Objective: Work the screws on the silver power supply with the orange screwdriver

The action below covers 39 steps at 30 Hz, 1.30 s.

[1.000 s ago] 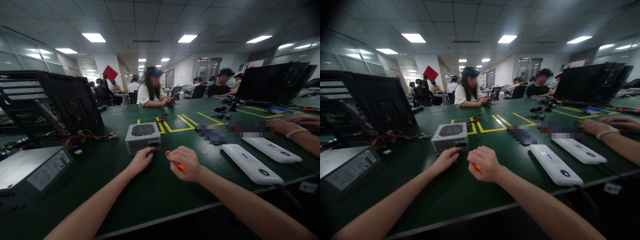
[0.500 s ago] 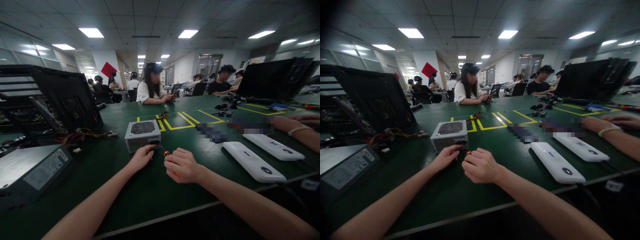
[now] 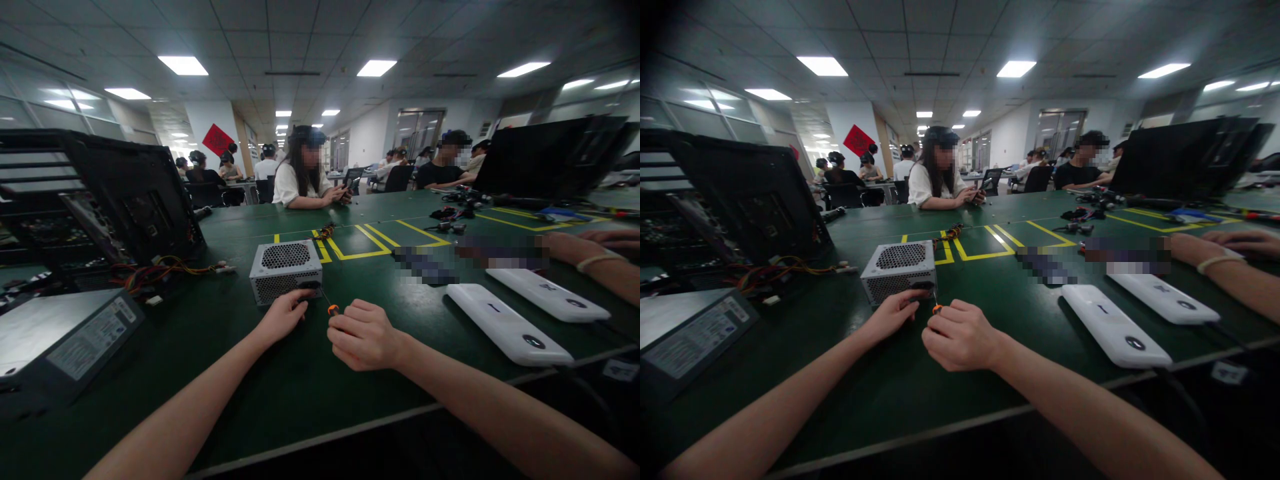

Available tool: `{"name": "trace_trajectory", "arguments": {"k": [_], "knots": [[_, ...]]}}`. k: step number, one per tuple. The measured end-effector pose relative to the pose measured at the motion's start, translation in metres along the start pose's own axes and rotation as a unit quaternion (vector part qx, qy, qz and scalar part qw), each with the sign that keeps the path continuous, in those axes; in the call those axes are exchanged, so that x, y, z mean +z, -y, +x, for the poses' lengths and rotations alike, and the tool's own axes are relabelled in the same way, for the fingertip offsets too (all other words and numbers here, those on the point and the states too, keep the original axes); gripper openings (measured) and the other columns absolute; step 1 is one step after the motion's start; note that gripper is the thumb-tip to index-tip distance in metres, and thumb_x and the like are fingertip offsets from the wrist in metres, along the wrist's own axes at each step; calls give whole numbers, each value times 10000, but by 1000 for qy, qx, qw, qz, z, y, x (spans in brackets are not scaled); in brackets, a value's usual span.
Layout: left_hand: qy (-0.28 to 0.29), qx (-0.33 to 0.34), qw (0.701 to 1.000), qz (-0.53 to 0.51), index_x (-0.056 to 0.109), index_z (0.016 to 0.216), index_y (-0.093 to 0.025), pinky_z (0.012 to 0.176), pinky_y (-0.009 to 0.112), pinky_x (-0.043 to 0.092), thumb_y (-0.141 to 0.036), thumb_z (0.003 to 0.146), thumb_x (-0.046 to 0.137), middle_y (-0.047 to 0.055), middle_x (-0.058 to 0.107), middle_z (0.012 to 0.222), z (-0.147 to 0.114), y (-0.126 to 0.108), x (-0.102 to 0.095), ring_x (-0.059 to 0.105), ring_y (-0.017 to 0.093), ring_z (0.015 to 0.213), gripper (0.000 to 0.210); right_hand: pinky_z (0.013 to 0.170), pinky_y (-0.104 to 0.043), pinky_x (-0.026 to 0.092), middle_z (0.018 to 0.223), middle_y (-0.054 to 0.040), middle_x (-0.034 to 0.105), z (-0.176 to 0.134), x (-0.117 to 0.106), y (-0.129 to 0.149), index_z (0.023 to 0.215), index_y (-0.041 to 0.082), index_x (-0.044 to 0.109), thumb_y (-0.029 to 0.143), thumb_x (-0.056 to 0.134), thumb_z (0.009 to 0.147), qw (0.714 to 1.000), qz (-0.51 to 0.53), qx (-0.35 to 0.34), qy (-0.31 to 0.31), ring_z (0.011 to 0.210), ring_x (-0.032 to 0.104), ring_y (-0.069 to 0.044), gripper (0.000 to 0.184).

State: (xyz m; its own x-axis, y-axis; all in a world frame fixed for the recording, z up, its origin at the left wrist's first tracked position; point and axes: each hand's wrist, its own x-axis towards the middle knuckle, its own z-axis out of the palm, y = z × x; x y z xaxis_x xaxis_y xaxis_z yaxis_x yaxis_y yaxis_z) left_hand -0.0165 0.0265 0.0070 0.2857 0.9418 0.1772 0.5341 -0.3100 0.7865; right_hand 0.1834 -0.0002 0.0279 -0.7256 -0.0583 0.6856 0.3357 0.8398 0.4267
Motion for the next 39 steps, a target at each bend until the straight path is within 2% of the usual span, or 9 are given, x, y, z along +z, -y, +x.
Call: {"name": "trace_trajectory", "arguments": {"k": [7, 13, 18, 23, 27, 29, 32, 36, 39], "knots": [[-4, -3, 1000, -2, 525, 1172, -118, 590, 241, 401, -233, 804, 419, 22, 598, 746, 0, 0, 0, 486, 93, 571, 400, 539, -268, 304, 663, 10, 585, -1, -1, 1, 691, 180, 551, 172, 485, 783, 1000, -4, -6, 2, 565, 435, -105, 114], [2, -10, 1000, -2, 521, 1179, -124, 560, 237, 397, -243, 808, 415, 12, 591, 689, 1, 1, 1, 493, 100, 560, 404, 554, -271, 309, 665, 2, 578, 1, 1, 2, 708, 181, 554, 181, 476, 789, 1000, -6, -5, 25, 580, 445, -112, 113], [-18, 17, 1000, 0, 559, 1112, -133, 609, 252, 440, -226, 787, 444, 63, 644, 939, -1, 1, 1, 529, 95, 590, 357, 551, -254, 343, 773, -44, 582, 2, 5, 7, 827, 156, 554, 268, 458, 810, 996, 29, 38, 69, 611, 485, -122, 149], [-41, 22, 999, 15, 583, 1074, -167, 651, 266, 458, -223, 776, 468, 55, 648, 975, 1, 8, 4, 559, 106, 625, 324, 549, -234, 365, 802, -56, 575, 0, 11, 13, 830, 137, 522, 203, 438, 780, 991, 54, 73, 98, 614, 497, -121, 118], [-27, -19, 999, -19, 576, 1080, -146, 576, 239, 440, -228, 770, 477, 48, 653, 870, 1, 7, 2, 544, 95, 579, 336, 564, -245, 357, 744, -31, 555, -1, 14, 12, 775, 151, 501, 212, 476, 745, 983, 76, 60, 153, 608, 470, -123, 73], [-22, -34, 998, -50, 573, 1080, -133, 541, 218, 421, -224, 769, 478, 45, 648, 837, 1, 2, 0, 532, 89, 581, 337, 570, -254, 349, 715, -22, 542, -1, 14, 12, 756, 158, 498, 289, 481, 768, 981, 85, 62, 163, 606, 457, -126, 133], [-24, -40, 993, -107, 562, 1089, -126, 511, 196, 398, -197, 759, 482, 69, 638, 979, 0, -5, -2, 511, 70, 596, 347, 576, -271, 343, 687, -20, 533, 0, 13, 11, 720, 165, 501, 392, 460, 793, 980, 87, 54, 168, 605, 444, -135, 242], [-14, -40, 988, -150, 518, 1131, -119, 528, 203, 407, -169, 765, 474, 104, 573, 1166, 1, -6, -1, 501, 56, 598, 372, 636, -282, 373, 936, -101, 564, -5, 8, 9, 840, 138, 548, 268, 468, 774, 983, 66, 69, 157, 723, 493, -157, 166], [-6, -26, 990, -140, 474, 1157, -111, 564, 223, 433, -168, 789, 450, 122, 554, 1189, 2, -3, 2, 510, 60, 604, 374, 656, -297, 379, 1047, -158, 525, -11, 3, 4, 973, 123, 551, 304, 487, 767, 981, 29, 98, 166, 806, 509, -194, 282]]}}
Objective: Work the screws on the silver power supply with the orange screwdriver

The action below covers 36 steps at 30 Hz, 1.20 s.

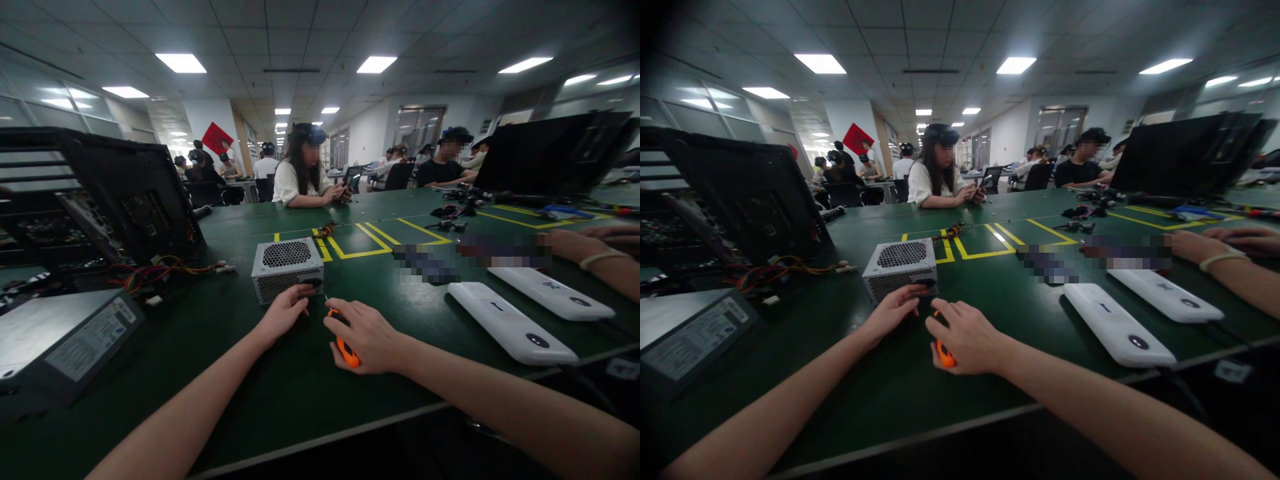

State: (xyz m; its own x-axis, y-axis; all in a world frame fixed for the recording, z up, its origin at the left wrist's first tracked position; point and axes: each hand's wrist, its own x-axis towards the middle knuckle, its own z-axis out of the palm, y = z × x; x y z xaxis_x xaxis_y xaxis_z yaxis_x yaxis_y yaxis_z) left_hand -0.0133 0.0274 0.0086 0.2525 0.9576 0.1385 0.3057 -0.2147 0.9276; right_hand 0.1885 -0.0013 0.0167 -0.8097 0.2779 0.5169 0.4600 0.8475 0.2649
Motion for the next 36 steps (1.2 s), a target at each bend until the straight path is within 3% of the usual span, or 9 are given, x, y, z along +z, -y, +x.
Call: {"name": "trace_trajectory", "arguments": {"k": [4, 6, 12, 16, 22, 25, 28, 33, 36], "knots": [[-30, 42, 993, 107, 474, 1141, -152, 629, 265, 465, -178, 803, 434, 80, 590, 1097, -2, 5, 1, 540, 82, 618, 341, 603, -288, 340, 720, -62, 556, -9, -1, -10, 998, 122, 562, 371, 460, 800, 999, -30, 35, 16, 643, 480, -165, 334], [-67, 86, 973, 206, 508, 1099, -176, 677, 284, 464, -188, 807, 437, 54, 596, 1025, -3, 6, -1, 552, 109, 684, 301, 605, -279, 334, 695, -40, 558, -12, 0, -13, 1029, 117, 548, 335, 467, 801, 999, -12, 48, 18, 620, 466, -149, 326], [-172, 248, 825, 478, 560, 1033, -195, 889, 411, 345, -214, 835, 440, 81, 553, 1071, -1, -4, -10, 456, 233, 1035, 232, 653, -292, 352, 768, -55, 556, -12, 2, -12, 895, 156, 568, 251, 484, 778, 999, 16, 30, 23, 684, 459, -155, 173], [-149, 283, 771, 551, 535, 1086, -194, 974, 461, 234, -219, 823, 475, 121, 455, 1246, 9, -12, -15, 351, 274, 1200, 270, 661, -305, 363, 838, -70, 540, -11, -1, -12, 962, 166, 564, 258, 534, 743, 997, 45, 55, 25, 727, 458, -170, 240], [-92, 271, 769, 572, 533, 1048, -193, 952, 461, 285, -239, 825, 476, 127, 438, 1250, 18, -19, -21, 376, 277, 1179, 234, 644, -312, 374, 856, -73, 523, -5, -9, -8, 947, 184, 570, 359, 541, 745, 988, 98, 121, 12, 751, 474, -186, 269], [-79, 280, 771, 567, 520, 1061, -196, 961, 458, 299, -213, 816, 486, 123, 424, 1276, 17, -19, -24, 358, 270, 1206, 249, 646, -311, 380, 819, -64, 554, -4, -9, -8, 984, 181, 557, 317, 529, 748, 984, 112, 137, 3, 722, 499, -179, 274], [-86, 279, 775, 560, 505, 1088, -189, 987, 448, 297, -161, 795, 500, 121, 412, 1303, 15, -18, -23, 347, 259, 1231, 294, 661, -309, 384, 760, -41, 586, -4, -6, -9, 1044, 153, 513, 240, 486, 758, 981, 141, 133, -15, 651, 517, -153, 300], [-129, 268, 788, 539, 515, 1082, -187, 1015, 443, 279, -171, 807, 484, 113, 417, 1309, 11, -13, -16, 327, 248, 1257, 277, 651, -302, 374, 738, -36, 582, -2, -3, -11, 962, 153, 526, 241, 469, 741, 983, 141, 120, -10, 629, 501, -145, 244], [-116, 279, 784, 543, 518, 1089, -190, 1026, 435, 267, -170, 815, 469, 109, 385, 1343, 10, -10, -16, 313, 243, 1268, 280, 649, -302, 365, 757, -43, 566, -1, -3, -12, 955, 162, 545, 273, 478, 743, 989, 121, 89, 1, 659, 492, -152, 249]]}}
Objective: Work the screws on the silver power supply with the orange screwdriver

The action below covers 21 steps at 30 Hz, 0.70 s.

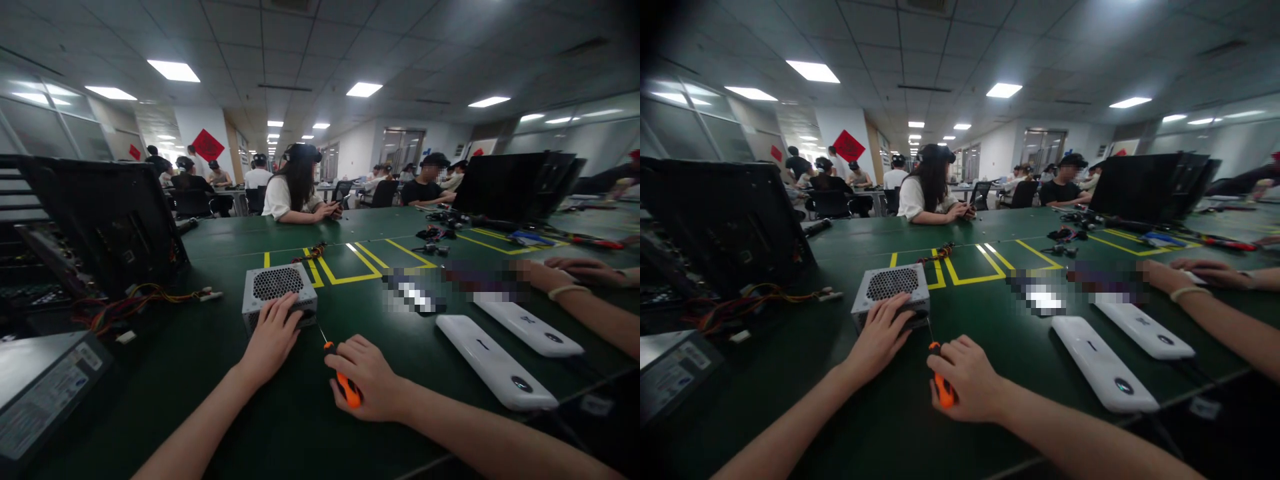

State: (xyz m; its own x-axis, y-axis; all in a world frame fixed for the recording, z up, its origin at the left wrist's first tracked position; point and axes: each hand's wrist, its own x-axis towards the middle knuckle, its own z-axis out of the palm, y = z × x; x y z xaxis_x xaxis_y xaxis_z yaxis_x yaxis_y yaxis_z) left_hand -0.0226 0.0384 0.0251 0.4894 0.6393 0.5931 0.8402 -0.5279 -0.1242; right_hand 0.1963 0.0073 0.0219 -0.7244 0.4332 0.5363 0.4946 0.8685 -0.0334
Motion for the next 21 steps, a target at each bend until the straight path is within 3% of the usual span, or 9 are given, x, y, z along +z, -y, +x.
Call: {"name": "trace_trajectory", "arguments": {"k": [6, 15, 21], "knots": [[-9, -7, 1000, 5, 529, 1078, -190, 1006, 455, 264, -202, 802, 489, 130, 401, 1312, -2, -4, 1, 324, 265, 1249, 280, 692, -325, 364, 765, -58, 555, -4, 1, 0, 922, 148, 583, 432, 497, 756, 999, -29, -21, -14, 698, 497, -172, 340], [-24, -91, 993, 70, 533, 1027, -188, 953, 508, 239, -185, 783, 501, 155, 422, 1239, 6, -28, 15, 343, 312, 1178, 245, 713, -306, 359, 792, -58, 569, -12, 10, 7, 983, 138, 562, 287, 465, 776, 998, -41, 20, -35, 693, 499, -165, 273], [-47, -85, 993, 67, 544, 974, -180, 935, 478, 262, -193, 796, 499, 142, 460, 1211, 5, -24, 18, 377, 298, 1149, 183, 710, -294, 356, 794, -49, 571, -12, 5, 8, 929, 150, 563, 336, 482, 773, 998, -35, 36, -34, 703, 509, -165, 256]]}}
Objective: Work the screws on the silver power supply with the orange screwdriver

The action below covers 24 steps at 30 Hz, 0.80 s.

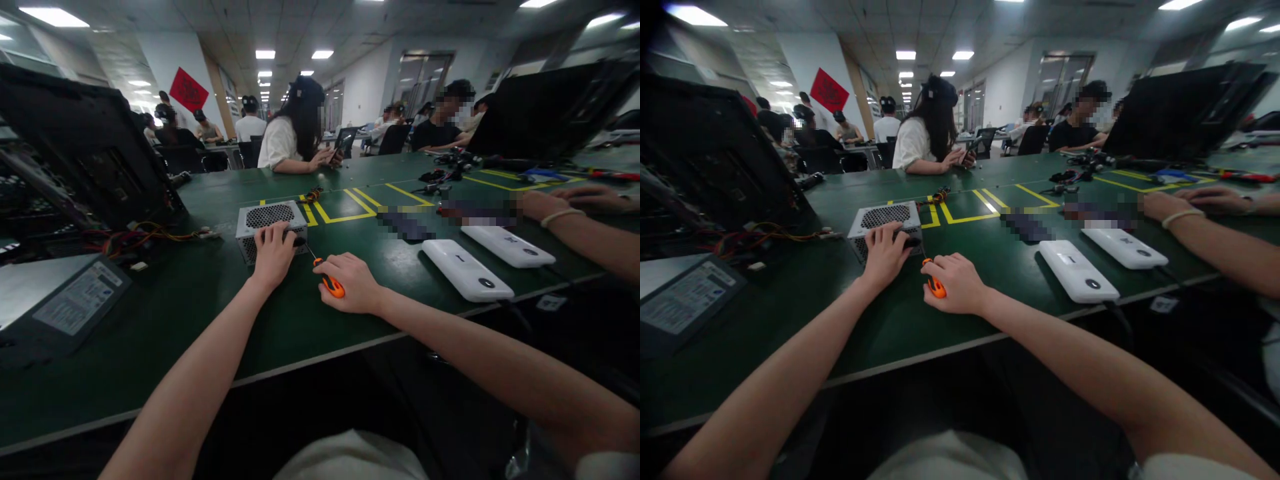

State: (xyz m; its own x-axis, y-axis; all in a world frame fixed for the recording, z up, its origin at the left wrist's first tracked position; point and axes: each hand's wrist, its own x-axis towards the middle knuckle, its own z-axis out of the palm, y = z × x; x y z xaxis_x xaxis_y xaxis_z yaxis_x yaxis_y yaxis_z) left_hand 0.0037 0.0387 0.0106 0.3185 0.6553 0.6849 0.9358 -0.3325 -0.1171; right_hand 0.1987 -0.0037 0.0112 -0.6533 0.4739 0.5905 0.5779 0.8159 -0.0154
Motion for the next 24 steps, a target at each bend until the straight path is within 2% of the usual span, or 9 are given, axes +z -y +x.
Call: {"name": "trace_trajectory", "arguments": {"k": [3, 6, 11, 14, 17, 21, 24], "knots": [[-8, 5, 1000, -6, 551, 942, -177, 911, 467, 281, -201, 794, 512, 137, 483, 1191, 0, 5, 1, 402, 294, 1126, 155, 674, -277, 353, 748, -35, 573, 1, 1, 1, 945, 155, 560, 387, 465, 804, 1000, 5, 3, 15, 660, 507, -150, 288], [-17, 7, 1000, -11, 558, 921, -172, 892, 459, 293, -222, 781, 543, 135, 496, 1186, 1, 7, 4, 416, 291, 1111, 150, 661, -268, 344, 733, -34, 566, 2, 1, 2, 964, 150, 554, 301, 444, 810, 1000, -3, 1, 24, 643, 493, -140, 242], [-33, 6, 999, -2, 567, 898, -166, 892, 452, 290, -229, 771, 562, 133, 505, 1183, 2, 6, 7, 421, 287, 1113, 142, 701, -298, 325, 790, -60, 531, 4, -2, 2, 840, 168, 578, 260, 507, 745, 995, -66, -37, 59, 710, 459, -161, 150], [-35, 6, 999, 0, 571, 883, -171, 890, 450, 291, -226, 767, 566, 133, 510, 1176, 1, 5, 5, 420, 285, 1114, 128, 695, -302, 317, 823, -74, 516, 5, -3, 4, 820, 170, 582, 356, 516, 764, 995, -67, -37, 70, 748, 450, -176, 204], [-31, 10, 999, 3, 570, 891, -169, 882, 447, 299, -227, 770, 561, 132, 510, 1175, 2, 5, 2, 425, 282, 1109, 135, 663, -285, 313, 783, -58, 520, 6, -1, 6, 861, 166, 582, 419, 460, 817, 996, -54, -21, 68, 700, 449, -159, 284], [-30, 10, 999, -1, 570, 899, -170, 875, 449, 302, -215, 776, 546, 137, 511, 1172, 2, 4, 0, 419, 286, 1120, 134, 670, -281, 309, 792, -59, 529, 6, 1, 7, 879, 163, 580, 264, 461, 809, 996, -66, -19, 58, 699, 448, -154, 171], [-29, 1, 1000, -6, 567, 891, -171, 887, 447, 300, -204, 769, 550, 132, 514, 1168, 2, 4, 0, 420, 284, 1119, 127, 671, -284, 313, 801, -64, 527, 6, 1, 7, 912, 160, 566, 237, 479, 780, 995, -82, -31, 51, 703, 443, -160, 176]]}}
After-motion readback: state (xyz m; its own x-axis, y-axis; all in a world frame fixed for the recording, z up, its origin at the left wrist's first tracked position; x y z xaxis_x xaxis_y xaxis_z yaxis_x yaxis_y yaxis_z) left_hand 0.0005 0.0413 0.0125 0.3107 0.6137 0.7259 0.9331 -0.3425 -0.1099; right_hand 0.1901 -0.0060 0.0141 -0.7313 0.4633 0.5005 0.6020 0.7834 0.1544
